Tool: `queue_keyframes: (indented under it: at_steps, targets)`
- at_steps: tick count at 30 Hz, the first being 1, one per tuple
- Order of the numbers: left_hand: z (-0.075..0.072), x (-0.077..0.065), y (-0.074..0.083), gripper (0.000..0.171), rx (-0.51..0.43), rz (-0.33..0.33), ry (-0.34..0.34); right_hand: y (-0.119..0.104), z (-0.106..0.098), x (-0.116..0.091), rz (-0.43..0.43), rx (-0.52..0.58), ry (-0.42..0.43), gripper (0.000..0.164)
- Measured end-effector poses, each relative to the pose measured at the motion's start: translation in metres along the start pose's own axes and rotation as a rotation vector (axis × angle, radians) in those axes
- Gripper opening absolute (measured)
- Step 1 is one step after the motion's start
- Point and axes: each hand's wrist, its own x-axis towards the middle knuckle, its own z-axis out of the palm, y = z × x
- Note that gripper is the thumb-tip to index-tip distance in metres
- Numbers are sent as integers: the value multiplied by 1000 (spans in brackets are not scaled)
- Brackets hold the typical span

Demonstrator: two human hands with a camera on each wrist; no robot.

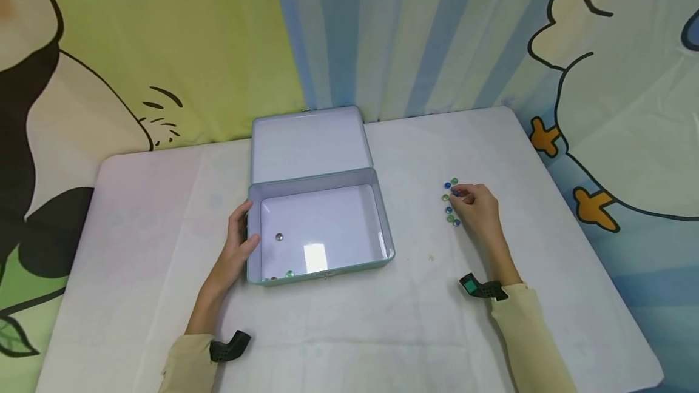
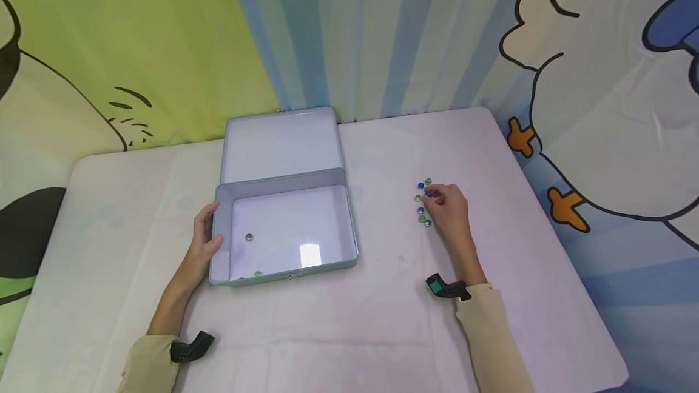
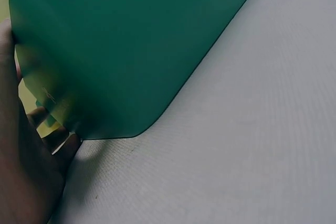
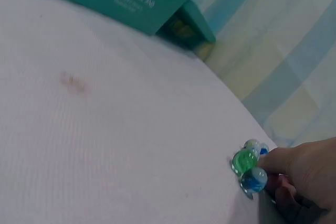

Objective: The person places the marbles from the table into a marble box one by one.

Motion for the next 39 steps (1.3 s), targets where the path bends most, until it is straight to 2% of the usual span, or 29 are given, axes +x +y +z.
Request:
queue_keyframes:
  at_steps: [3,8,14,17,23,26,29,33,39]
  targets:
    - [0,0,0,65,-3,-4,-4,6,4,2,-12,-36,6,24]
    - [0,0,-2,65,-19,7,-7,10,5,4,-27,-19,-10,26]
    - [1,1,-3,65,-13,11,-9,9,3,0,4,-13,2,29]
    - [1,0,-4,65,-7,10,-3,7,2,-3,22,15,17,31]
    - [-1,0,-3,65,-6,12,-5,-4,-4,-11,-3,89,39,31]
    - [-2,0,-3,65,-4,12,-9,-17,-8,-15,-62,152,24,31]
    - [-2,0,-4,65,-4,11,-9,-33,-13,-17,-167,204,-11,30]
    - [-3,0,-5,65,-3,13,-7,-61,-15,-21,-303,205,-42,28]
    - [-2,1,-4,66,-5,18,-8,-105,-13,-26,-437,222,-86,27]
